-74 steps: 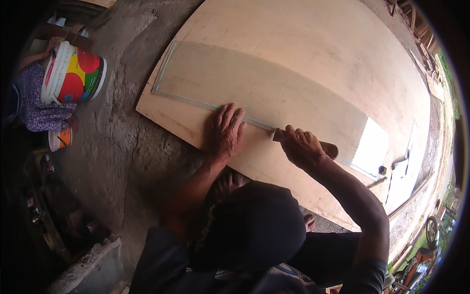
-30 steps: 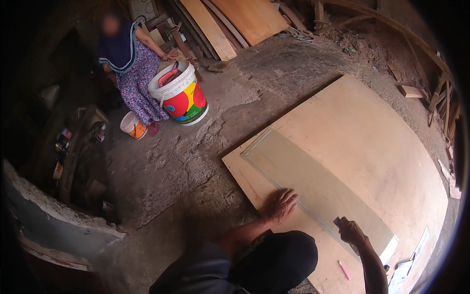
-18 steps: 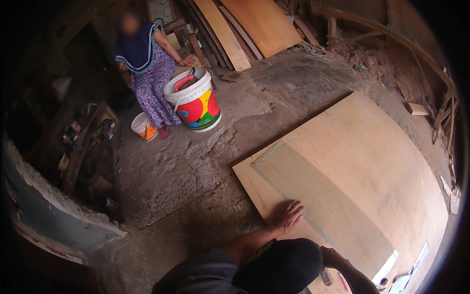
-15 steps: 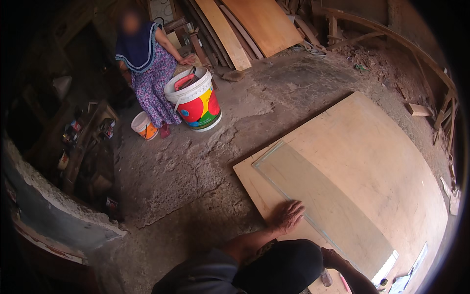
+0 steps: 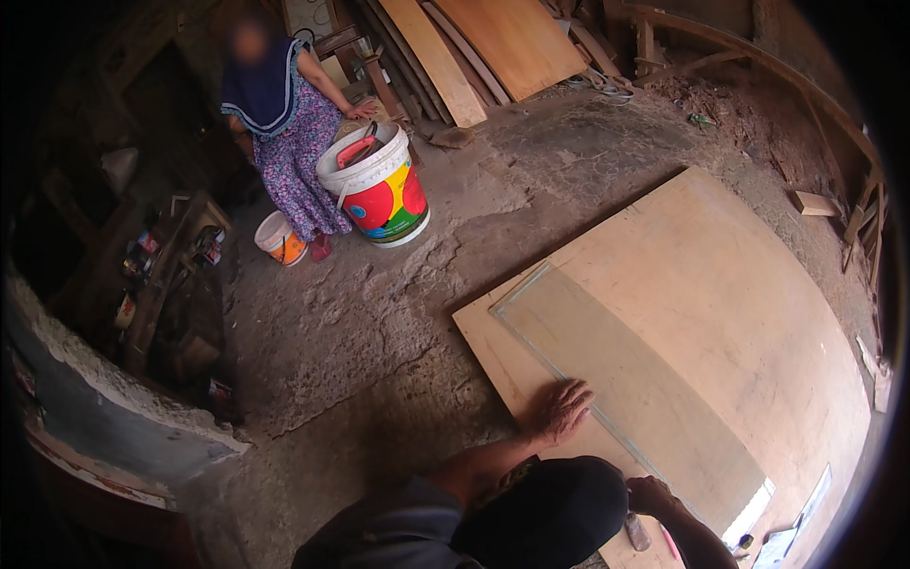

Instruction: The person measures and marks a rectangular glass pane on a wooden board using a tape measure, ruler, and pencil. They then use a glass cutter to score the glass along the marked lines and separate the pane into two pieces.

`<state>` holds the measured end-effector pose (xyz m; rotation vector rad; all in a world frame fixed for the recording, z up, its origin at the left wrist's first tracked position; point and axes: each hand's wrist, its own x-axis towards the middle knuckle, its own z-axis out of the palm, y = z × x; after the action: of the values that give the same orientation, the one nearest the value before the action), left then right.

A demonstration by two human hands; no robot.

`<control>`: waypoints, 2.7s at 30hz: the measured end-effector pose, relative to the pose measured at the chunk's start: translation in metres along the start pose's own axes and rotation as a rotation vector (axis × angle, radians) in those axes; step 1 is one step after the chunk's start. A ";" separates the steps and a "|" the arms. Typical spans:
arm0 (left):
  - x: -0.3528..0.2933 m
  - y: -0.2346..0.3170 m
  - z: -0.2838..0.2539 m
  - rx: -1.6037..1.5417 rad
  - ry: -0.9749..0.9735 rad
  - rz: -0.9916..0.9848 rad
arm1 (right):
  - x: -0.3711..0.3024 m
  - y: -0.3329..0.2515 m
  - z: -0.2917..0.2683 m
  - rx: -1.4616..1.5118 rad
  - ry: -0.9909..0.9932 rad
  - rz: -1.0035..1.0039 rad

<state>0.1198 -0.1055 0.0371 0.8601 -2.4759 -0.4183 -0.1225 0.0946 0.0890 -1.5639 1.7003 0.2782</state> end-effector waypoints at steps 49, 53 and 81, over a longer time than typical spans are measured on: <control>0.009 -0.014 0.020 0.136 -0.085 0.072 | -0.037 0.131 -0.112 -0.036 0.507 0.483; 0.004 -0.018 0.017 0.154 -0.057 0.157 | -0.036 0.148 -0.102 -0.057 0.527 0.469; 0.007 -0.014 0.018 0.161 -0.057 0.139 | -0.062 0.165 -0.098 0.031 0.575 0.549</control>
<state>0.1126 -0.1186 0.0184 0.7409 -2.6308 -0.2003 -0.3168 0.1140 0.1387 -1.1857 2.5637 0.0701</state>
